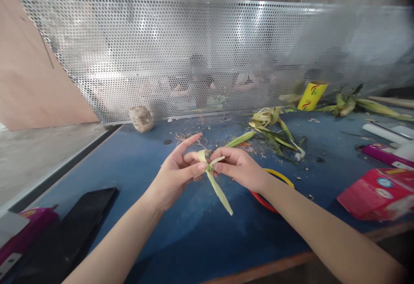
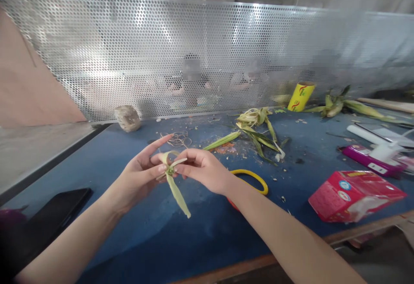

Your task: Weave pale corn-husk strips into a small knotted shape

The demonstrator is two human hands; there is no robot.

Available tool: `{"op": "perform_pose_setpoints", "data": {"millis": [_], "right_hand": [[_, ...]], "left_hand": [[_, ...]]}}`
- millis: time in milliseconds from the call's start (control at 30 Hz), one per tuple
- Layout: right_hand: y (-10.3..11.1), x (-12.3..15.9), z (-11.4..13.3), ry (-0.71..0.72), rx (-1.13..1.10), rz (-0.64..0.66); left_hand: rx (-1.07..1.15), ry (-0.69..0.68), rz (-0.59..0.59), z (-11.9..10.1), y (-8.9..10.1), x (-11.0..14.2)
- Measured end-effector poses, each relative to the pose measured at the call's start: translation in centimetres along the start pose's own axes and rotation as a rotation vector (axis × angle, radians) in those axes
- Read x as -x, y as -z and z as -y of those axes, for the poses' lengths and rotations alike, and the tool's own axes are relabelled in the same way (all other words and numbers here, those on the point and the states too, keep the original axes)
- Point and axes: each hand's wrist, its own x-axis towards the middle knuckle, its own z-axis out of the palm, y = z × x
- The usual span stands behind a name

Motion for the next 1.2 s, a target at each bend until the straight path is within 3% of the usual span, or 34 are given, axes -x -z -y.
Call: {"op": "perform_pose_setpoints", "data": {"millis": [200, 433, 600, 867, 1200], "right_hand": [[0.4, -0.3, -1.0, -0.003, -0.116, -0.009], [0.5, -0.2, -1.5, -0.084, -0.102, -0.022], [0.6, -0.1, -1.2, -0.060, -0.028, 0.010], [0.6, 0.0, -1.5, -0.041, -0.053, 0.045], [0.7, -0.2, -0.9, 0.015, -0.023, -0.098]], "left_hand": [[0.012, 0.015, -0.077, -0.1, -0.2, 0.0], [-0.066, -0.095, 0.026, -0.5, -0.4, 0.4], [-0.179, -0.190, -0.003, -0.3, -0.9, 0.7], [-0.286, -0.210, -0.008, -0.2, -1.0, 0.7], [-0.250, -0.261, -0.064, -0.1, -0.6, 0.4]]}}
